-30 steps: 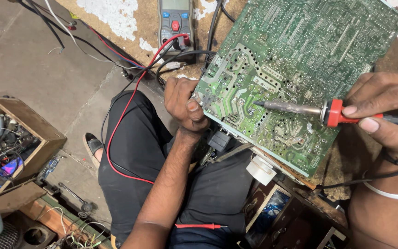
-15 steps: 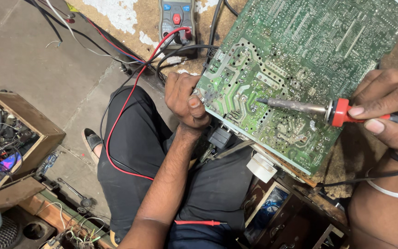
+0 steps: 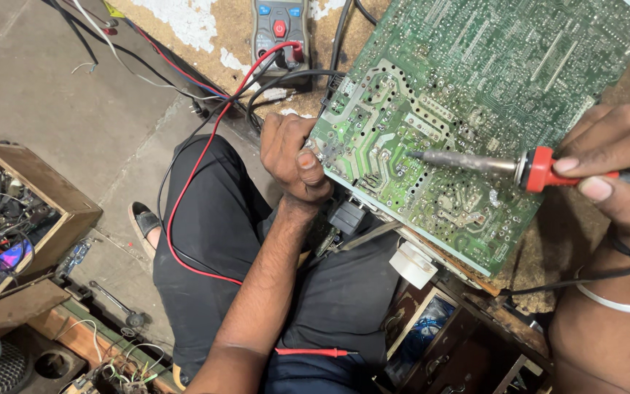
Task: The person uses a soldering iron to apply heat to multiple points on a green circuit board held in the left hand. The person repeatedly touches the iron to different solder joints and traces across the board surface.
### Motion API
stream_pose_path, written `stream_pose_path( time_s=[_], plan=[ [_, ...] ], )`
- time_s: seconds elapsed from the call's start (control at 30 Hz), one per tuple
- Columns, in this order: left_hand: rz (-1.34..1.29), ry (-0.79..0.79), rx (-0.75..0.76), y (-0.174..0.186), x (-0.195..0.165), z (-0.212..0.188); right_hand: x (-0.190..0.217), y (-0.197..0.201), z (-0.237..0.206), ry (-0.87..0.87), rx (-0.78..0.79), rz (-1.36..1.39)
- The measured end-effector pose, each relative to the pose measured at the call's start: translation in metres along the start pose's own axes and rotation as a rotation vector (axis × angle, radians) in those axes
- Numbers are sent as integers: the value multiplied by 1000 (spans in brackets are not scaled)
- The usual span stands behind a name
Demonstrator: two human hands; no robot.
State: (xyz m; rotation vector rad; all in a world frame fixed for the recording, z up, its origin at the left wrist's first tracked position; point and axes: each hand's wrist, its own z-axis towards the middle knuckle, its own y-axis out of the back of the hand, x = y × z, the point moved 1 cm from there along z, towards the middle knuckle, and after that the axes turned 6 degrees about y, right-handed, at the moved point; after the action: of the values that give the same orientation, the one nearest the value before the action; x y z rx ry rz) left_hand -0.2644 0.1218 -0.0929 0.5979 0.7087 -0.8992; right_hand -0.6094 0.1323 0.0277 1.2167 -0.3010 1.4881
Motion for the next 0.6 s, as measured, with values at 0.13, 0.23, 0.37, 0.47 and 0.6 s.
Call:
stream_pose_path(
  time_s=[0.13, 0.23, 0.37, 0.47, 0.6],
  plan=[
    [-7, -1, 6, 0, -2, 1, 4, -4, 0, -27, -84, -12],
    [-15, 1, 5, 0, -2, 2, 4, -5, 2, -21, -75, -5],
    [-10, 0, -4, -1, -2, 2, 3, -5, 4, -18, -56, -19],
    [-7, -3, -8, -2, -1, 3, 3, -5, 4, -26, -56, -12],
    [-8, -3, -2, -1, -2, 3, 4, -5, 6, -25, -43, -25]
  ],
)
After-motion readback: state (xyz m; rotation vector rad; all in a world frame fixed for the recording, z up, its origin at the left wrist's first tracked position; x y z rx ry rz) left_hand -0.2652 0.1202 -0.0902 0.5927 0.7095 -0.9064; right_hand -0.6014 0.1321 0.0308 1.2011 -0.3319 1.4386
